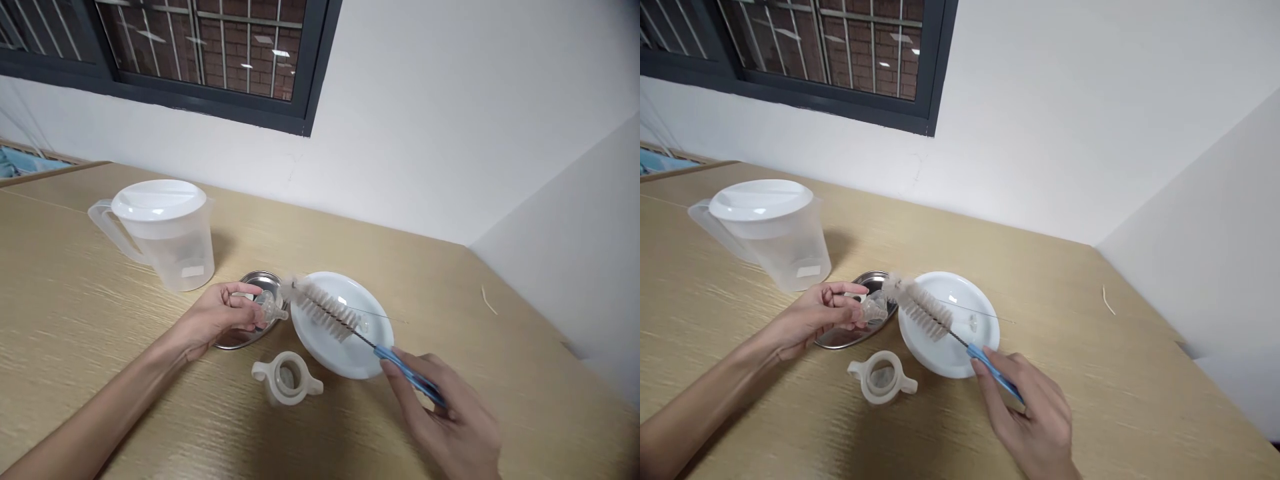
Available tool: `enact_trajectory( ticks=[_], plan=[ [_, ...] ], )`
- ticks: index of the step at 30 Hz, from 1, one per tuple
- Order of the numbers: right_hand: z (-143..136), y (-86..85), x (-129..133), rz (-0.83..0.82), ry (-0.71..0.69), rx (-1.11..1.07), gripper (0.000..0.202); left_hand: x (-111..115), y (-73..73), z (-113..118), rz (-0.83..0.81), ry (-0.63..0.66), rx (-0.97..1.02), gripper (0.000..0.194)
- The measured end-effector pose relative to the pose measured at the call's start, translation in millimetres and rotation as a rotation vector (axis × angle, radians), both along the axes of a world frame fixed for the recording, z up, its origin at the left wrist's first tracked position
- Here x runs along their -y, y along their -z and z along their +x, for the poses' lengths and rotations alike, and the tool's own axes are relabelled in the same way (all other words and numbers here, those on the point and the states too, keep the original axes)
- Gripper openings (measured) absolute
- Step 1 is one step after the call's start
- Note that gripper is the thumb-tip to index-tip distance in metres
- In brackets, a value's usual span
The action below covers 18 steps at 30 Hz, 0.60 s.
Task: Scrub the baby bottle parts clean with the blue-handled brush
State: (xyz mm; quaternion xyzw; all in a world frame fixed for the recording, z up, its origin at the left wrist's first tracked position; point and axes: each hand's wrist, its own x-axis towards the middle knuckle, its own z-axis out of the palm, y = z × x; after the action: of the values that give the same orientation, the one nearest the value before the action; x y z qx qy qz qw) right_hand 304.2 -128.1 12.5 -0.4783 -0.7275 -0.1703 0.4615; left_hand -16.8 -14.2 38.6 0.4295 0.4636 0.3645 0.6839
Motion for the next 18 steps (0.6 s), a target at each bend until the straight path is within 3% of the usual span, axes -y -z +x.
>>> enact_trajectory(
  ticks=[5, 11, 18],
  plan=[
    [-4, 0.7, 8, -0.021, -0.013, -0.137, 0.028, -2, 0.1, 0, -0.002, -0.016, -0.012, 0.065],
    [-10, 3.3, 5, -0.042, -0.060, -0.020, 0.028, -1, 3.6, 0, 0.018, 0.026, -0.013, 0.056],
    [-12, 1.6, 2, -0.068, 0.045, -0.091, 0.018, 0, 5.4, -2, 0.022, 0.036, -0.008, 0.062]
  ],
)
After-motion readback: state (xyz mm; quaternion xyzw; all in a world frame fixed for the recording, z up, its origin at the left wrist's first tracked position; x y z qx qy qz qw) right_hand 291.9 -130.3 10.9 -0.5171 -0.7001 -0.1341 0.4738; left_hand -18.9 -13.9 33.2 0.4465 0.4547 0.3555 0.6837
